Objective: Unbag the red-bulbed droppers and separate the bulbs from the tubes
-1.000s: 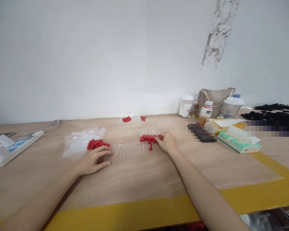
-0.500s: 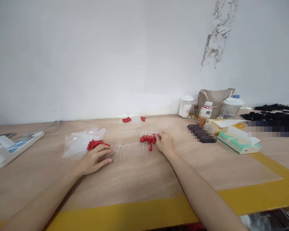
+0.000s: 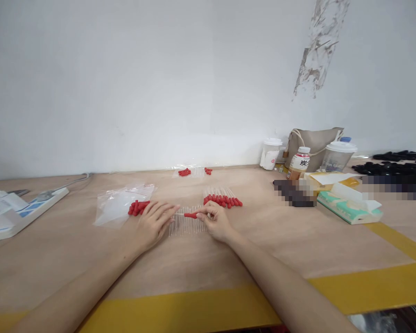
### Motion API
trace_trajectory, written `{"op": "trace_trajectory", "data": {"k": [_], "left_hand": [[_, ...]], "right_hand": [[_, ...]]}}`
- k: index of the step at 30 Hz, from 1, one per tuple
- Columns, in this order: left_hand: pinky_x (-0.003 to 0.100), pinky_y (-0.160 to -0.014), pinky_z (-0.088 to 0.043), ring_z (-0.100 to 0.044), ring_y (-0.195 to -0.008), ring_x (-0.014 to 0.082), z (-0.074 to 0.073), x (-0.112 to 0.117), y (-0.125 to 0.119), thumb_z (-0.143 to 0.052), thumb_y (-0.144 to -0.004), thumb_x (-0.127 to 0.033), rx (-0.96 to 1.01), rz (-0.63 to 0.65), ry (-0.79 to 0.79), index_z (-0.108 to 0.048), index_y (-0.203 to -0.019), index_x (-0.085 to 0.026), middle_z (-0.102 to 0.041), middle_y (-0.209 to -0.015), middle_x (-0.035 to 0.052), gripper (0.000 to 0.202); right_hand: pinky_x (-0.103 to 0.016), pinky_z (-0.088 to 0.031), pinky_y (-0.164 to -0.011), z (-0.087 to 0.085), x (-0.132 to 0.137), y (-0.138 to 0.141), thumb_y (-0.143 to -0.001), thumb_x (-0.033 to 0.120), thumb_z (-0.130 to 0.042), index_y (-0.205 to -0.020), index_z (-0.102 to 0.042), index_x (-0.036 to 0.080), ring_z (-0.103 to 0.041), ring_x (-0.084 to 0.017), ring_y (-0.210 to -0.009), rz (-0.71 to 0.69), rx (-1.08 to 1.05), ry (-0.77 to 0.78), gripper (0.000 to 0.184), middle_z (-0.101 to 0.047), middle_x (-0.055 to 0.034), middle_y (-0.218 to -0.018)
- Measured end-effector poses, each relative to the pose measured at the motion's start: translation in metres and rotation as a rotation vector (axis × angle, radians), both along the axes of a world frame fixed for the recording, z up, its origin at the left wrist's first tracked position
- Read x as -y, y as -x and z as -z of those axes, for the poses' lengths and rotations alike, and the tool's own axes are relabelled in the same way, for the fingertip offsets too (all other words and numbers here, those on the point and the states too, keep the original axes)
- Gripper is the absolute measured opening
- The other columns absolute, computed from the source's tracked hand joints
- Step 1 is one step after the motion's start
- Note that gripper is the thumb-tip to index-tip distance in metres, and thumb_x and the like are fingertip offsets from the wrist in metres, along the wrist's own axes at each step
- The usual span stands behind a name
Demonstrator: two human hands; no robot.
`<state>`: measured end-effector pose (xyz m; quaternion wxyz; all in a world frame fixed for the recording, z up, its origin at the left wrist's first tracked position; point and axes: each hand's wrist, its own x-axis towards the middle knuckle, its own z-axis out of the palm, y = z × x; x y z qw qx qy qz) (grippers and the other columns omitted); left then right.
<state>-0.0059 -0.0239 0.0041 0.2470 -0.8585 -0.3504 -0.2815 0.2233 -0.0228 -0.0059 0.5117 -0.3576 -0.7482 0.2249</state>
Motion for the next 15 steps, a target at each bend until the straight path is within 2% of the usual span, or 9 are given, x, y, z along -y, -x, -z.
{"op": "trace_trajectory", "data": {"k": [3,8,11,15], "left_hand": [[0.032,-0.071,-0.035,-0.053,-0.073,0.0152,0.005,0.002,-0.002,-0.041,-0.087,-0.021,-0.055,0.037,0.01,-0.059,-0.095,-0.02,-0.063,-0.077,0.0025,0.02],[0.029,-0.067,-0.032,-0.049,-0.064,0.0126,0.01,0.004,-0.003,-0.041,-0.087,-0.02,-0.067,0.076,-0.02,-0.059,-0.085,-0.017,-0.058,-0.067,0.0011,0.018],[0.03,-0.068,-0.031,-0.048,-0.065,0.0127,0.01,0.007,-0.004,-0.043,-0.086,-0.021,-0.087,0.097,-0.033,-0.059,-0.085,-0.018,-0.057,-0.066,0.0005,0.016],[0.031,-0.069,-0.03,-0.046,-0.064,0.0132,0.009,0.012,-0.003,-0.044,-0.085,-0.021,-0.072,0.116,-0.039,-0.06,-0.081,-0.018,-0.056,-0.062,0.0001,0.016]], "right_hand": [[-0.027,-0.041,-0.064,-0.001,0.007,0.002,-0.08,0.029,-0.049,-0.084,-0.066,0.019,-0.05,-0.012,-0.069,-0.048,0.072,-0.029,0.021,-0.052,-0.0025,-0.073],[-0.034,-0.034,-0.078,0.001,0.013,0.003,-0.074,0.036,-0.058,-0.098,-0.062,0.022,-0.049,-0.017,-0.087,0.05,0.362,-0.308,0.028,-0.056,-0.0059,-0.094],[-0.034,-0.028,-0.076,0.007,0.012,0.008,-0.079,0.035,-0.054,-0.092,-0.064,0.022,-0.048,-0.015,-0.079,0.124,0.461,-0.464,0.021,-0.06,-0.0033,-0.081],[-0.034,-0.023,-0.074,0.013,0.011,0.012,-0.082,0.032,-0.051,-0.083,-0.065,0.024,-0.044,-0.013,-0.072,0.167,0.542,-0.546,0.017,-0.059,-0.0008,-0.066]]}}
